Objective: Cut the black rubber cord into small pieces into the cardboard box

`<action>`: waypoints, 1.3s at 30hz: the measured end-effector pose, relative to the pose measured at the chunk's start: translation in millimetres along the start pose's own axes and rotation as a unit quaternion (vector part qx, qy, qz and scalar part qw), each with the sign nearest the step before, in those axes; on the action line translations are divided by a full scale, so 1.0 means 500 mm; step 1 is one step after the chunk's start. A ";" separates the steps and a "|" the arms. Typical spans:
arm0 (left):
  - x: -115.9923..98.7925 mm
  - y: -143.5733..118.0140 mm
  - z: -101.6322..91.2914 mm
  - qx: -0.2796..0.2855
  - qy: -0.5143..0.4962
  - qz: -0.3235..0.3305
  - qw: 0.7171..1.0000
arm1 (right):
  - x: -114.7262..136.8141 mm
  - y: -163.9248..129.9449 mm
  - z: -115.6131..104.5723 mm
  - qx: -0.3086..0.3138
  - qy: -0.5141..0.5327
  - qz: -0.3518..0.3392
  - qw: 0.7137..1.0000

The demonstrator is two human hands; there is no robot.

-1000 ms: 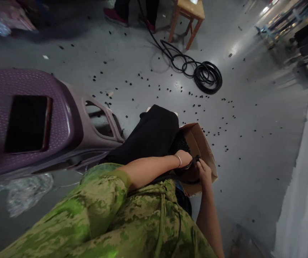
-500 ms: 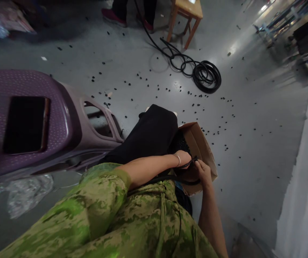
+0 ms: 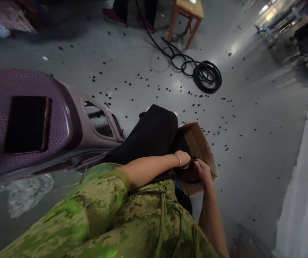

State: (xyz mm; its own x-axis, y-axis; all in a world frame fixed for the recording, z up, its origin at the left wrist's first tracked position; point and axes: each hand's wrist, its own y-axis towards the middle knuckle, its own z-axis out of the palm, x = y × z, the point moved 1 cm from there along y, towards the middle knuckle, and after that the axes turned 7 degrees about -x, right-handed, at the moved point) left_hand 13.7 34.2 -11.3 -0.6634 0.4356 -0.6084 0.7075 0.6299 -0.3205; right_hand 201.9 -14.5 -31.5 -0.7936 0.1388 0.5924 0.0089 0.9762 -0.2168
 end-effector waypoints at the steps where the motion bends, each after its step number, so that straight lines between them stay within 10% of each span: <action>1: 0.000 0.000 0.000 0.008 -0.001 0.002 1.000 | -0.002 0.002 -0.005 0.010 -0.018 -0.009 1.000; 24: -0.002 0.008 0.007 0.048 0.037 0.022 0.998 | 0.127 0.003 -0.007 0.076 -0.479 0.037 0.874; 39: 0.003 0.013 0.003 0.043 -0.017 -0.049 0.998 | 0.124 0.001 0.035 -0.043 -0.511 0.000 0.859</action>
State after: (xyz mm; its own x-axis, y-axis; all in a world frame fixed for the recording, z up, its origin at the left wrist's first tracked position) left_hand 17.8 38.2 -15.2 -0.7223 0.3524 -0.5950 0.6596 0.6095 -0.4398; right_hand 141.9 -8.3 -8.6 -0.9127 -0.0367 -0.4070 0.0189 0.9911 -0.1318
